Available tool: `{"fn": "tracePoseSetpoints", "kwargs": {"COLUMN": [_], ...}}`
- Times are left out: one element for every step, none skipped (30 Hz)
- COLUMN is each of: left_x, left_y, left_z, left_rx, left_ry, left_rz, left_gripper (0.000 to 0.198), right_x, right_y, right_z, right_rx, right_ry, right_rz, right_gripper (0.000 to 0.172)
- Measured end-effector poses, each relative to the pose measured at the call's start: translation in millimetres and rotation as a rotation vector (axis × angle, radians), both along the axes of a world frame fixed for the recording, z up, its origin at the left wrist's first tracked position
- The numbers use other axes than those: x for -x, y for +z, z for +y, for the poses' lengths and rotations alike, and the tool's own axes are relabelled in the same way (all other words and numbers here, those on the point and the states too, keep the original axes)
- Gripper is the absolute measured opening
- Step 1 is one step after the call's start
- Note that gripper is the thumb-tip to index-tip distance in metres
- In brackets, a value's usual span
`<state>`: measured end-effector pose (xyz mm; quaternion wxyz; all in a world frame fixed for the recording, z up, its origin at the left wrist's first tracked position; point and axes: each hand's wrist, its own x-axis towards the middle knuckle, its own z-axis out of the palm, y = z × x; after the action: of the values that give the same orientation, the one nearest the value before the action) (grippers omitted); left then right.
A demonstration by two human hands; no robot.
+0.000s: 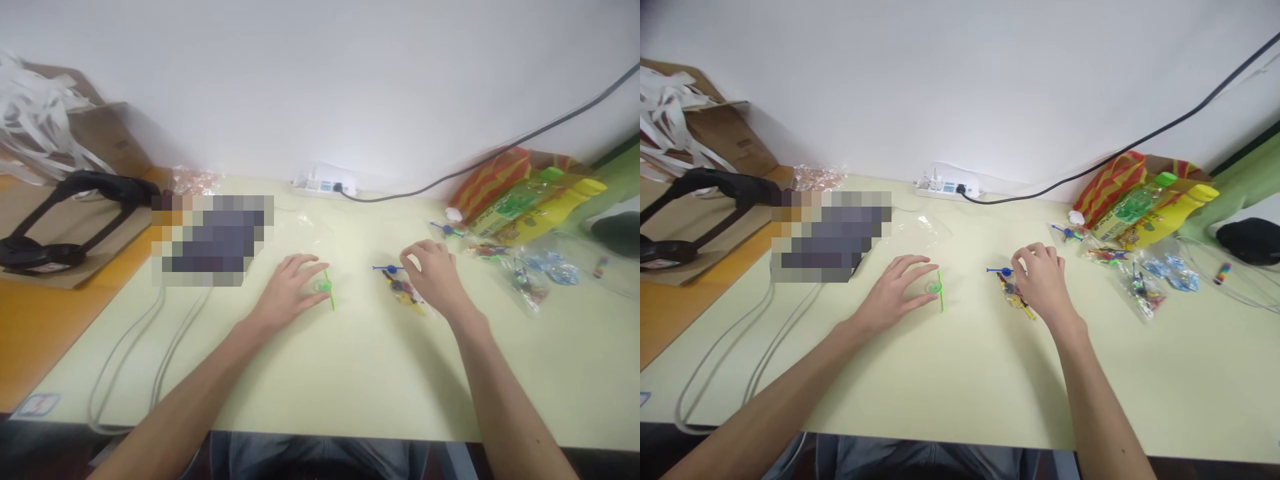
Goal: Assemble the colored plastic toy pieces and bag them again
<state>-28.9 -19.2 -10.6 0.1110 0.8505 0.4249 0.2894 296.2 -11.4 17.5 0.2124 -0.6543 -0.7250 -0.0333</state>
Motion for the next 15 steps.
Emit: {"fn": "tracePoseSetpoints", "kwargs": {"left_x": [-3,-6,-8,-10,-10,-10,-9,-8,-6,-5,-4,-4,-4,-4,-4], "left_y": [-0.3,-1.2,-2.6,-4.2,-5.9,-7.3,-8.5,-9.3,-9.7,-9.7,-9.6,-9.3,-9.1,-9.0,-9.2], "left_z": [-2,-4,-5,-6,-6,-5,-5,-4,-2,-1,0,1,2,3,3], "left_rx": [-0.003,-0.001,0.004,0.009,0.012,0.012,0.011,0.014,0.019,0.028,0.038,0.047,0.053,0.055,0.057], "left_ry": [-0.007,-0.021,-0.039,-0.056,-0.07,-0.076,-0.076,-0.074,-0.072,-0.072,-0.075,-0.078,-0.08,-0.08,-0.077], "left_rz": [0.01,0.028,0.046,0.059,0.064,0.061,0.053,0.044,0.038,0.036,0.035,0.034,0.03,0.022,0.011], "left_gripper": [0.045,0.044,0.042,0.039,0.034,0.028,0.022,0.018,0.016,0.015,0.015,0.015,0.016,0.018,0.02], "right_x": [-5,-8,-8,-7,-5,-4,-3,-3,-4,-5,-6,-8,-8,-9,-9], "right_y": [-3.8,-8.4,-13.6,-18.8,-23.8,-28.3,-32.0,-34.9,-37.0,-38.2,-38.7,-38.7,-38.2,-37.5,-36.6], "right_z": [4,8,10,11,11,11,12,12,13,14,15,16,17,17,18], "right_rx": [0.018,0.038,0.053,0.065,0.075,0.086,0.096,0.106,0.114,0.12,0.125,0.127,0.128,0.127,0.123], "right_ry": [0.023,0.042,0.056,0.064,0.066,0.065,0.065,0.065,0.065,0.068,0.07,0.07,0.066,0.059,0.052], "right_rz": [-0.041,-0.068,-0.082,-0.092,-0.099,-0.104,-0.107,-0.107,-0.103,-0.096,-0.088,-0.08,-0.071,-0.062,-0.051], "right_gripper": [0.024,0.025,0.026,0.027,0.028,0.028,0.028,0.028,0.028,0.028,0.028,0.028,0.029,0.029,0.029]}}
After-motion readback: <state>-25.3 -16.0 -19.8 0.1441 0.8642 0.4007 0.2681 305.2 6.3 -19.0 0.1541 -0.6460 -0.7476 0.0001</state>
